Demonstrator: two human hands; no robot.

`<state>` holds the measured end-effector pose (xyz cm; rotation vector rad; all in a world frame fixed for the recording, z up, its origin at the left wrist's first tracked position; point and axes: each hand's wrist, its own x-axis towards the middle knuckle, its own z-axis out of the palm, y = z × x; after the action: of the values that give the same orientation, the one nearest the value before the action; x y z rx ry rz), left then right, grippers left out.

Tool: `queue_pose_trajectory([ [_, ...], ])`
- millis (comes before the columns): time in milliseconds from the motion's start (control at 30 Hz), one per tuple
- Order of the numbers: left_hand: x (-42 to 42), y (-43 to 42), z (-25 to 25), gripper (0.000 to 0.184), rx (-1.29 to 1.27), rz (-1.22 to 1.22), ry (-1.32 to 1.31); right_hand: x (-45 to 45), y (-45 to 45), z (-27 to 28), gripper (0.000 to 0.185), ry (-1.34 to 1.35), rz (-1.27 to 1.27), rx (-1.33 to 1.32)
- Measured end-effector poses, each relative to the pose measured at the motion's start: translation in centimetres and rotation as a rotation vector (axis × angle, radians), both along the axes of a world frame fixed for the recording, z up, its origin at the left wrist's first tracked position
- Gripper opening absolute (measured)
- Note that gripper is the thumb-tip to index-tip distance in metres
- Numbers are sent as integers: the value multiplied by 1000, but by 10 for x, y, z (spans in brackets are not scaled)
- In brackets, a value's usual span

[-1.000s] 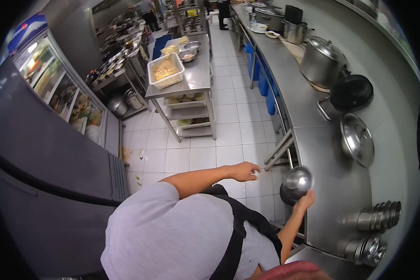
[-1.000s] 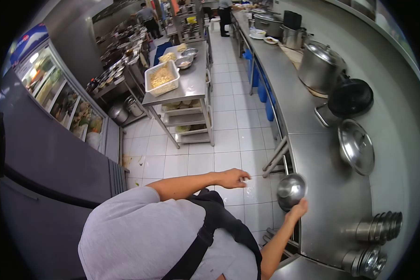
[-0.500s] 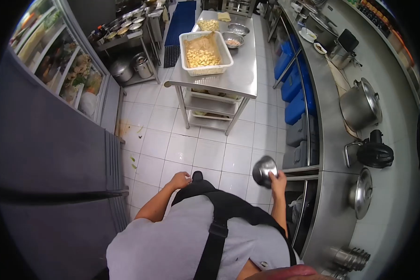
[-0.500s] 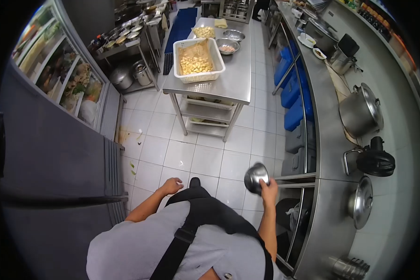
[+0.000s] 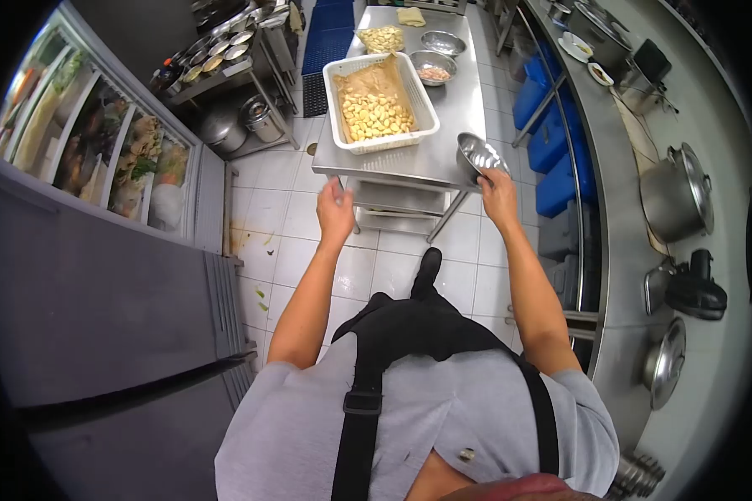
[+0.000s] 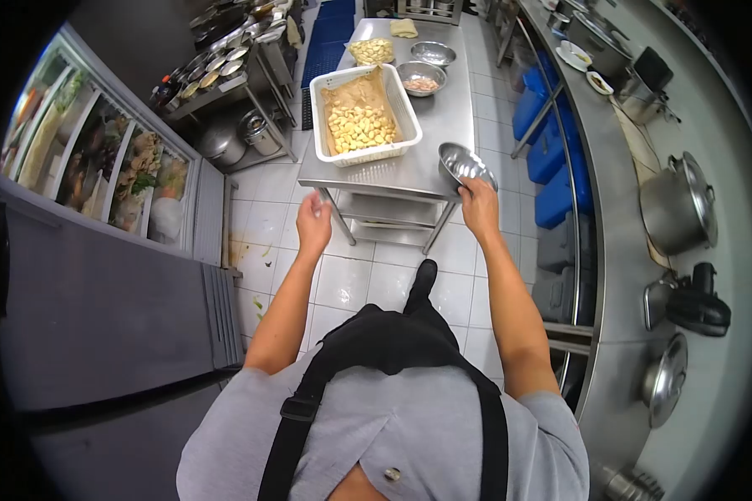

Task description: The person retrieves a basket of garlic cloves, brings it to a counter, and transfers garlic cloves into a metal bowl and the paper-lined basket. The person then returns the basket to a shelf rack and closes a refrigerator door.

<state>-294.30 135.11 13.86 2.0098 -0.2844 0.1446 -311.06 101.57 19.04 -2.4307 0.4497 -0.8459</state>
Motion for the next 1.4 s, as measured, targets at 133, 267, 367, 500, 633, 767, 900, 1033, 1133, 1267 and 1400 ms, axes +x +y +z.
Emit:
queue_pose_trajectory([
  [133, 74, -76, 23, 62, 194, 296, -250, 79, -38, -33, 22, 122, 57, -138],
  [267, 130, -98, 21, 58, 249, 218, -19, 114, -55, -26, 31, 230, 215, 1],
  [367, 128, -96, 59, 59, 344, 184, 196, 138, -63, 20, 42, 95, 335, 132],
  [500, 135, -101, 51, 58, 626, 349, -84, 216, -66, 56, 48, 19, 466, 184],
  [633, 150, -126, 83, 47, 645, 228, -201, 291, -63, 65, 59, 256, 432, 159],
  [767, 200, -148, 89, 36, 676, 173, -236, 337, -41, 69, 88, 566, 354, 138],
  [900, 258, -164, 83, 33, 752, 162, -344, 352, -22, 52, 100, 641, 277, 84],
  [1033, 316, -180, 92, 32, 974, 86, -206, 365, -18, 41, 99, 575, 176, 134],
  [1133, 337, -185, 84, 31, 1129, 26, -201, 389, -20, 25, 97, 586, 107, 144],
  [1267, 360, -178, 47, 25, 922, 67, -281, 414, -34, -1, 52, 575, 120, 80],
  [1400, 356, -163, 79, 18, 560, 47, -294, 412, -46, 3, 24, 308, 130, 171],
])
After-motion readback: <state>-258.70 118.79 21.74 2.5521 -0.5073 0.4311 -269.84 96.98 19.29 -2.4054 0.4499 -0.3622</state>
